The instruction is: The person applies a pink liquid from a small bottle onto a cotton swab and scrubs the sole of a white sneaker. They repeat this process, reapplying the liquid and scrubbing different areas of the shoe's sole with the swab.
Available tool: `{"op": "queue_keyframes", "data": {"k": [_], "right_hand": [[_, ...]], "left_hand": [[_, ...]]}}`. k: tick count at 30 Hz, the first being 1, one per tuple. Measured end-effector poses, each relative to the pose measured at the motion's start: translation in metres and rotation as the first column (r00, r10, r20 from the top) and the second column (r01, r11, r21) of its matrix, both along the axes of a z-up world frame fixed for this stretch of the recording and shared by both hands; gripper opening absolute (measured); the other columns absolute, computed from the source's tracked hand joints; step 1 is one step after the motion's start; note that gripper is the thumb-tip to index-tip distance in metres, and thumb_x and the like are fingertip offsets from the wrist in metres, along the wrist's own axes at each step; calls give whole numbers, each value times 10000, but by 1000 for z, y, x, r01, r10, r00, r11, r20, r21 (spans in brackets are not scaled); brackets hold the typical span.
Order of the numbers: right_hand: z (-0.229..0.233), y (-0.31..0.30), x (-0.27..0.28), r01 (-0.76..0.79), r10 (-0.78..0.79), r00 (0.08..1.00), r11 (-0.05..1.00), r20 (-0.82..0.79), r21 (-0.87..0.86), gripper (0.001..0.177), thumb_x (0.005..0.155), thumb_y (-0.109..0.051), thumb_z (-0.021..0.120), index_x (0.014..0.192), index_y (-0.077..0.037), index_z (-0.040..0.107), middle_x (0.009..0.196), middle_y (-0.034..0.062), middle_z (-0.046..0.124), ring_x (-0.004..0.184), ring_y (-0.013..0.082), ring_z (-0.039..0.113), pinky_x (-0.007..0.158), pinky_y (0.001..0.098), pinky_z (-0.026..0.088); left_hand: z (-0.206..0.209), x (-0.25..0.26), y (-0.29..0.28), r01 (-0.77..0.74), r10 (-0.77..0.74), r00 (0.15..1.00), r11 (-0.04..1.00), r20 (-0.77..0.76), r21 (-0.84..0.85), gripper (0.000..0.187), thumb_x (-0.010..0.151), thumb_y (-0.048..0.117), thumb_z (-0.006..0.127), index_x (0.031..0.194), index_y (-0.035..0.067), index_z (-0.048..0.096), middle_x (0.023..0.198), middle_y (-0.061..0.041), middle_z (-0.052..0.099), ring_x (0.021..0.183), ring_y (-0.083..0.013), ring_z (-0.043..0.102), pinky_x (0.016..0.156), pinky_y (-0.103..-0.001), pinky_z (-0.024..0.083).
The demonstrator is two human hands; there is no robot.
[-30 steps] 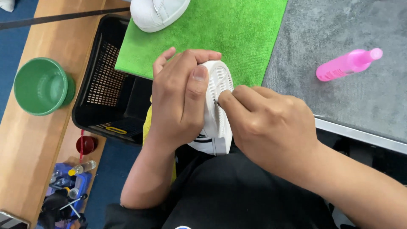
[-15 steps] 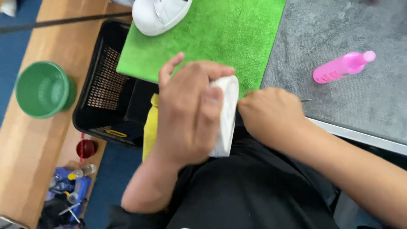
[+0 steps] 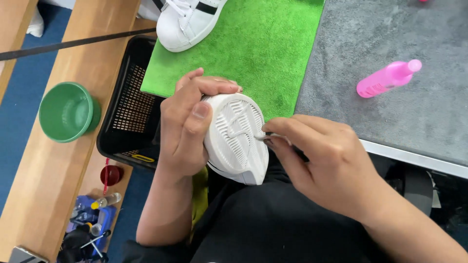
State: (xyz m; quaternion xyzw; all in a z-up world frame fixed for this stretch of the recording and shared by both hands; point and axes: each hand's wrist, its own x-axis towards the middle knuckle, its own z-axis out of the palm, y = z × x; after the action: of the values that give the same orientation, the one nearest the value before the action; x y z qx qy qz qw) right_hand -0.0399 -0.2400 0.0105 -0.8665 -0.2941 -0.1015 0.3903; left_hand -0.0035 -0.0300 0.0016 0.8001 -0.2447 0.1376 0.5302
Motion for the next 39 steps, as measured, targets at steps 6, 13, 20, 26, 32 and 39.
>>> {"op": "queue_keyframes", "data": {"k": [6,13,20,26,32,39], "right_hand": [[-6,16,-3,-33,36,990,999,137,-20,62,1013,-67,569,1011,-35,622,756,91,554,608,270,530,561,379,423],[-1,29,4,70,29,936,961,352,-267,198,970,57,479,851,-100,499,699,38,421,566,247,443,517,395,364],[10,25,11,183,218,776,820,592,-542,183,1003,-49,473,879,-128,582,716,-39,422,586,138,450,447,287,285],[17,17,15,167,307,706,804,638,-571,232,1011,-36,463,843,-99,611,715,-29,431,575,128,409,456,270,249],[8,7,27,-22,293,811,880,506,-474,212,1034,-15,423,887,-73,565,710,10,389,552,182,412,434,325,319],[6,16,18,-20,312,795,870,520,-492,206,1050,-78,470,877,-78,580,713,-1,398,563,168,416,424,313,306]], "left_hand": [[0,0,1,-1,0,999,1000,-37,-27,511,1018,389,303,1055,12,646,1073,-151,723,1074,-282,707,1178,-460,326],[-2,2,-3,-4,4,1000,1000,-7,-23,498,1034,366,293,1059,13,643,1070,-139,725,1057,-275,711,1170,-443,331],[0,4,-8,-47,47,999,997,6,57,490,1029,333,246,1004,20,622,1039,-112,728,1003,-266,723,1124,-471,327],[4,3,-11,-29,28,1000,996,12,87,481,1039,325,234,1018,27,611,1054,-98,722,1004,-252,711,1130,-473,310],[6,4,-12,-20,18,1000,994,16,108,496,1052,331,227,1036,11,607,1066,-107,716,1018,-258,713,1142,-495,300],[4,9,-13,-34,33,999,993,14,109,500,1043,326,220,1013,23,617,1044,-104,720,988,-261,714,1124,-504,312]]}}
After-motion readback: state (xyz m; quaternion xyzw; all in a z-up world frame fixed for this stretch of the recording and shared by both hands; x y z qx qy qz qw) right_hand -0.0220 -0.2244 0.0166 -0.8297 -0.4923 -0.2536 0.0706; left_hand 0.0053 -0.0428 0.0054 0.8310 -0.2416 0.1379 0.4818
